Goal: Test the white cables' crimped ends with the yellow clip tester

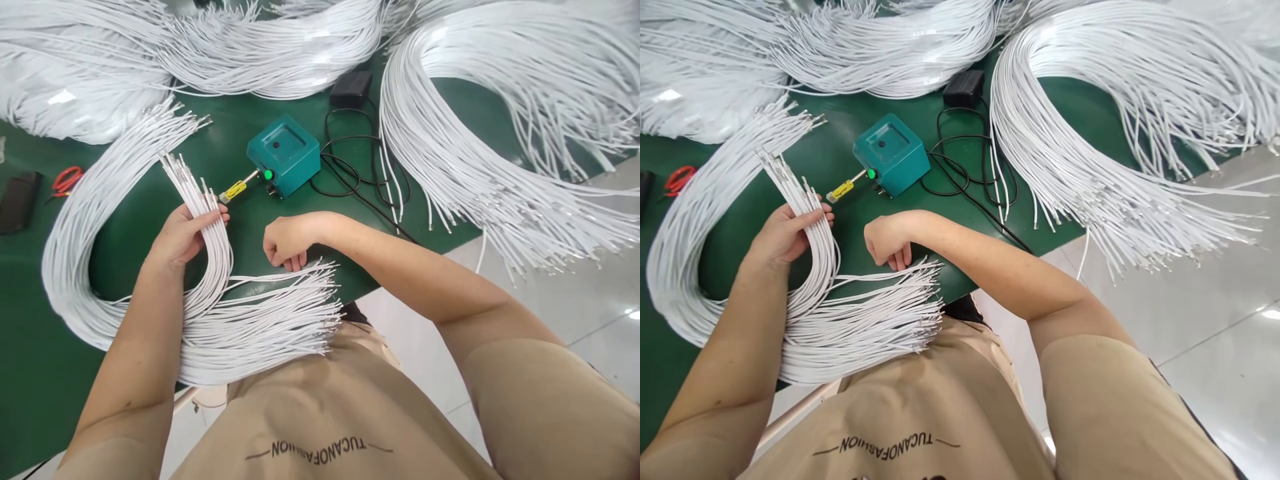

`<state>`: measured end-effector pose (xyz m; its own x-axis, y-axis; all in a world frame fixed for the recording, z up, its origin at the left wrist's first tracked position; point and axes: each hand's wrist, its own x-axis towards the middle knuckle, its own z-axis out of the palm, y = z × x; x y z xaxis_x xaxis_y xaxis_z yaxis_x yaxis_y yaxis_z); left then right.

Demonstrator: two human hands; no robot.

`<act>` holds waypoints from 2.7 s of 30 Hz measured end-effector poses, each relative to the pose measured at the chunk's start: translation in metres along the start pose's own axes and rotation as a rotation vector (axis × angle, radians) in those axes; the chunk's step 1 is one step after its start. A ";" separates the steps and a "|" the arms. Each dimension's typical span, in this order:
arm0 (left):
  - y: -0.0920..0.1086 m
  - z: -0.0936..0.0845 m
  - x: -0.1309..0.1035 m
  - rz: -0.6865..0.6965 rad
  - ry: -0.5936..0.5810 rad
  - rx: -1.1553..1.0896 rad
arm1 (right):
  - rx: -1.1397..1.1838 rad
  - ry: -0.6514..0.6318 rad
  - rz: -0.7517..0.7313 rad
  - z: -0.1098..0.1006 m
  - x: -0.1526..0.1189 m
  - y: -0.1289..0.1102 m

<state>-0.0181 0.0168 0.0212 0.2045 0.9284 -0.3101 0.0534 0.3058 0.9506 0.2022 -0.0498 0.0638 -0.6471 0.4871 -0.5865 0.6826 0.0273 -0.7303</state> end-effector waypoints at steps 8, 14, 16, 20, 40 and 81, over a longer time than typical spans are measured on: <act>0.015 0.012 -0.009 0.021 -0.043 0.105 | 0.386 0.730 -0.228 -0.026 0.032 0.000; 0.026 0.013 -0.009 0.122 -0.078 0.287 | 0.507 0.816 -0.373 -0.033 0.060 -0.005; 0.024 0.016 -0.009 0.154 -0.043 0.264 | 0.547 0.808 -0.404 -0.032 0.068 -0.006; 0.011 0.025 -0.009 0.222 0.076 0.165 | 0.630 0.811 -0.462 -0.027 0.079 0.000; -0.004 0.027 -0.005 0.370 0.078 0.006 | 1.150 0.718 -0.464 -0.016 0.081 0.004; 0.006 0.023 -0.008 0.238 -0.083 -0.049 | 1.243 0.494 -0.470 -0.024 0.069 0.004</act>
<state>0.0031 0.0062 0.0293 0.2854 0.9556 -0.0738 -0.0526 0.0925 0.9943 0.1689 0.0049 0.0286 -0.3664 0.9053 -0.2149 -0.4663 -0.3785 -0.7996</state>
